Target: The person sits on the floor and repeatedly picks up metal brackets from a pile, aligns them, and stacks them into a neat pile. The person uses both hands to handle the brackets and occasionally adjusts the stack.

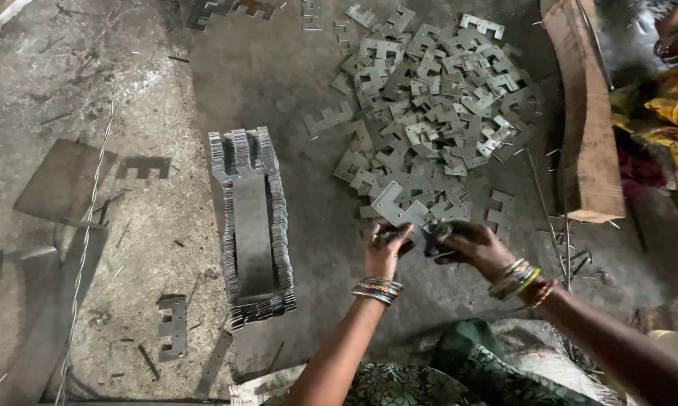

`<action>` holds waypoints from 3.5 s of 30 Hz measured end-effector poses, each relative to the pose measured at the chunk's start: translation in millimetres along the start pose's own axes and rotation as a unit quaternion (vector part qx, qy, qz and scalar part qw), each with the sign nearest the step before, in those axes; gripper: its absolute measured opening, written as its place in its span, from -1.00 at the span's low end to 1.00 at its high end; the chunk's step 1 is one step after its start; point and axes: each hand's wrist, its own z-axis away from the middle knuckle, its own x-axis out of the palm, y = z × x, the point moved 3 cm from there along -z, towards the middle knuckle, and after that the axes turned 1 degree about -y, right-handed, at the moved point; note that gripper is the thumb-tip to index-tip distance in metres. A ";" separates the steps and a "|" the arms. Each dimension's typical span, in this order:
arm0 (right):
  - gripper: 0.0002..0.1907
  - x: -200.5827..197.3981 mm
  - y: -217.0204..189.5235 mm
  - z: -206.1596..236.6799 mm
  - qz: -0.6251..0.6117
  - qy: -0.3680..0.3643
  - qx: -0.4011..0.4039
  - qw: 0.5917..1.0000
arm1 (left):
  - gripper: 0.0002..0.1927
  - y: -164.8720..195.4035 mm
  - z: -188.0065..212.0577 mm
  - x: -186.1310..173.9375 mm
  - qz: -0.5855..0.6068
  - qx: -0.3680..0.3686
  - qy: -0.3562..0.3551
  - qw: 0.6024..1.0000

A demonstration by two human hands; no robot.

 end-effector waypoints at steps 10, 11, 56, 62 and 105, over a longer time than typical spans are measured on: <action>-0.67 -2.6 -14.9 1.6 0.140 0.062 -0.126 0.980 | -0.71 1.8 -23.2 -22.1 -0.069 0.018 -0.023 0.997; -0.69 -0.9 -18.2 4.8 0.160 0.072 -0.134 0.975 | -0.71 2.4 -24.2 -23.3 -0.075 0.037 -0.017 0.996; -0.36 -149.2 -8.5 -73.8 0.525 0.321 0.161 0.772 | -0.48 -117.8 -67.4 -56.7 -0.217 -0.123 0.058 0.967; -0.36 -155.6 29.5 -90.0 0.428 0.294 0.149 0.842 | -0.50 -105.3 -82.0 -85.9 -0.392 0.018 0.141 0.909; -0.74 60.6 79.0 -47.0 0.490 0.064 -0.285 0.822 | -0.67 -67.2 -86.6 -139.2 -0.416 0.098 0.093 0.899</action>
